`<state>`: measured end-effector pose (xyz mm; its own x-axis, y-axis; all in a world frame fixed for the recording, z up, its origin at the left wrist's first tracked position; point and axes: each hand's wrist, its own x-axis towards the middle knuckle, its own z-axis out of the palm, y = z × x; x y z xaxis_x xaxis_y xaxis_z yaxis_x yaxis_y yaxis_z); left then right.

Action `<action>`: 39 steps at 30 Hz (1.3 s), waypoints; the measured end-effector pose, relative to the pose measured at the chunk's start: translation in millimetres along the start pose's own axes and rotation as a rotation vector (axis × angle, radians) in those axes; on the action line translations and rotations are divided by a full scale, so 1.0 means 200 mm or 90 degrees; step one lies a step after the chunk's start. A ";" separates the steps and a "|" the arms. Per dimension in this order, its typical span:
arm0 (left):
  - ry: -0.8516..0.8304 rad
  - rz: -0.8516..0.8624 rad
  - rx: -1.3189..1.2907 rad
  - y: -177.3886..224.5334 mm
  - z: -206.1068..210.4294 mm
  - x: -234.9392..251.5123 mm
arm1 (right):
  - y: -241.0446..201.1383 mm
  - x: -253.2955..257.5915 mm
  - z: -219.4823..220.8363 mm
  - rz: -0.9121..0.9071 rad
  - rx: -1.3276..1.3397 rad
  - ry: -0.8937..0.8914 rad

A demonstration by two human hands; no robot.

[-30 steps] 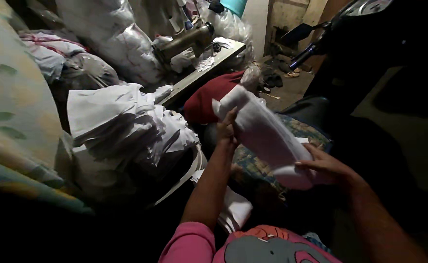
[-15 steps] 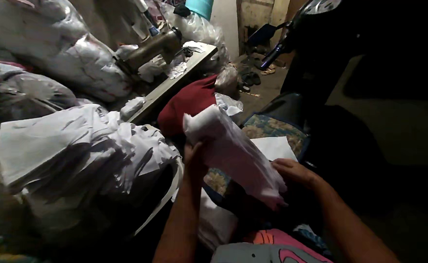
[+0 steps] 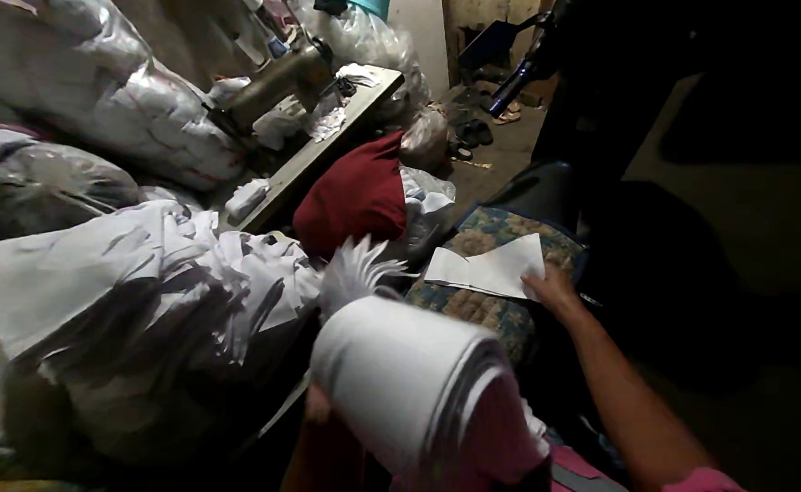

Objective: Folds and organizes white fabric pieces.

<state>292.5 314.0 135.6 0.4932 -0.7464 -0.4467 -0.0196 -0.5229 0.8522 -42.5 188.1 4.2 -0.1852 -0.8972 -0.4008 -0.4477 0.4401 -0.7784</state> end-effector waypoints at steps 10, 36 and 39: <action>-0.250 0.077 -0.268 -0.08 0.68 0.56 | -0.29 -0.27 -0.45 -0.268 0.191 0.160; -0.814 0.342 -0.159 -0.02 0.73 0.08 | -0.49 -0.59 -0.54 -0.361 0.277 0.164; -0.845 0.297 -0.217 -0.03 0.70 0.08 | -0.45 -0.60 -0.57 -0.388 0.196 0.217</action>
<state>179.5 248.1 85.6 -0.6586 -0.7416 0.1277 0.3474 -0.1491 0.9258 -80.4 251.5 177.2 -0.2665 -0.9237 0.2751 -0.3026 -0.1908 -0.9338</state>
